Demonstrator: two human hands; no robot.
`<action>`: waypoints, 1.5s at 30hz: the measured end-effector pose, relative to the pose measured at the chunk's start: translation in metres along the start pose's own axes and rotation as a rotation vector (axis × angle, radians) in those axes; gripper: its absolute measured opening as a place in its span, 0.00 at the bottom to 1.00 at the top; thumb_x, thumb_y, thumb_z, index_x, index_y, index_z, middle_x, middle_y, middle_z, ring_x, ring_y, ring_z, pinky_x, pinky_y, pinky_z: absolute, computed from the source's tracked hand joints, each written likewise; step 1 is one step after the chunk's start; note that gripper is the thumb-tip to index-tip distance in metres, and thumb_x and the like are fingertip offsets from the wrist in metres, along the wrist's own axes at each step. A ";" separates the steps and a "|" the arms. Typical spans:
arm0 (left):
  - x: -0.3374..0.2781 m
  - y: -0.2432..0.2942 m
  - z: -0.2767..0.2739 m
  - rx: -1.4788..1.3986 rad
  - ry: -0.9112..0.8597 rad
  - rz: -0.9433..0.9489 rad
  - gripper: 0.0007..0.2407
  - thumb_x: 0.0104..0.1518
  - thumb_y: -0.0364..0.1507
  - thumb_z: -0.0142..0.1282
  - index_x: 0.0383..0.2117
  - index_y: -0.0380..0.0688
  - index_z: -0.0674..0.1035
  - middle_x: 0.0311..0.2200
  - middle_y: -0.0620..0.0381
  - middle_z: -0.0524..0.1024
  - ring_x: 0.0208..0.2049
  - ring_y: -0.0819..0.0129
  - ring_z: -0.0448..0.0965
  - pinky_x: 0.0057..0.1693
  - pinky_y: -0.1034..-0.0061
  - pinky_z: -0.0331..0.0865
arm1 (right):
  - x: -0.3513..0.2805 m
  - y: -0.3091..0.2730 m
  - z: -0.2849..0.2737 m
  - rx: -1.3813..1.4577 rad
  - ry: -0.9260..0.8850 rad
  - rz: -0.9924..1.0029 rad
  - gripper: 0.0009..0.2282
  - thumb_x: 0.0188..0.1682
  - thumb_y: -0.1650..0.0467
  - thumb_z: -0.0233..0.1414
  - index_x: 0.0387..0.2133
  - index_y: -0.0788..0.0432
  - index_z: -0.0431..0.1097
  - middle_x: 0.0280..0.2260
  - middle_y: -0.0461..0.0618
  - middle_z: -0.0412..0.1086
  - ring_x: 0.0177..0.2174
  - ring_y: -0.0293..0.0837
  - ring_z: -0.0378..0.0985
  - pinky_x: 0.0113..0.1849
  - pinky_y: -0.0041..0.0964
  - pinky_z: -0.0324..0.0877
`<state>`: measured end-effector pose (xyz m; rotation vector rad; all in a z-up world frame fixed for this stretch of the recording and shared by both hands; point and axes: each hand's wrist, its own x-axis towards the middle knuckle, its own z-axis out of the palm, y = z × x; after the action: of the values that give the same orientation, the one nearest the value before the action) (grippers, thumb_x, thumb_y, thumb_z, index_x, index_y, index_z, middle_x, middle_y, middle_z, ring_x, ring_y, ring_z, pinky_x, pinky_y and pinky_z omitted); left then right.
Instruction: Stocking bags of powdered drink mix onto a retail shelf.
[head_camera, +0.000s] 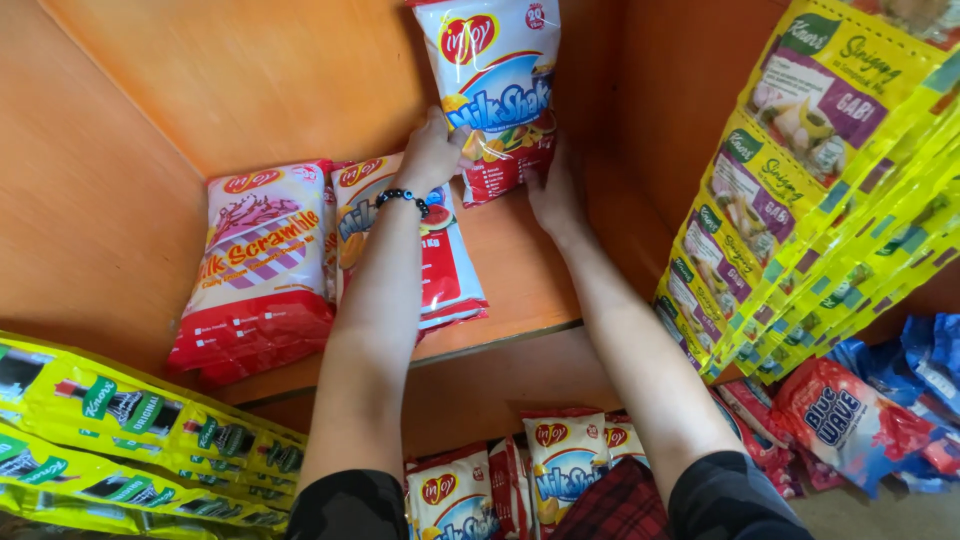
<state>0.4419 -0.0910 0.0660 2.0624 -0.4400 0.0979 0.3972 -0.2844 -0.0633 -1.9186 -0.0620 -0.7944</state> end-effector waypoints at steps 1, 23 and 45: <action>-0.002 0.006 0.000 0.050 -0.035 0.002 0.16 0.65 0.32 0.51 0.51 0.34 0.64 0.43 0.41 0.79 0.31 0.60 0.88 0.34 0.73 0.83 | 0.001 0.000 0.001 0.054 0.012 0.000 0.37 0.52 0.75 0.55 0.70 0.64 0.36 0.69 0.67 0.48 0.68 0.60 0.50 0.65 0.46 0.50; 0.052 0.025 0.094 0.547 0.257 0.141 0.19 0.57 0.40 0.55 0.45 0.35 0.73 0.40 0.33 0.78 0.41 0.38 0.80 0.46 0.50 0.72 | 0.015 0.028 -0.017 -0.291 0.214 -0.045 0.34 0.50 0.76 0.48 0.70 0.70 0.40 0.69 0.75 0.41 0.68 0.69 0.41 0.67 0.54 0.39; -0.184 -0.012 -0.074 0.738 0.327 0.208 0.13 0.63 0.35 0.50 0.40 0.34 0.77 0.40 0.35 0.79 0.47 0.36 0.74 0.53 0.42 0.63 | -0.103 -0.134 -0.045 0.410 -0.604 0.348 0.26 0.50 0.52 0.57 0.48 0.64 0.75 0.33 0.49 0.76 0.27 0.35 0.74 0.27 0.31 0.68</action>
<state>0.2827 0.0272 0.0485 2.6387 -0.4514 0.8144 0.2442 -0.2265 -0.0021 -1.6463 -0.2329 0.0491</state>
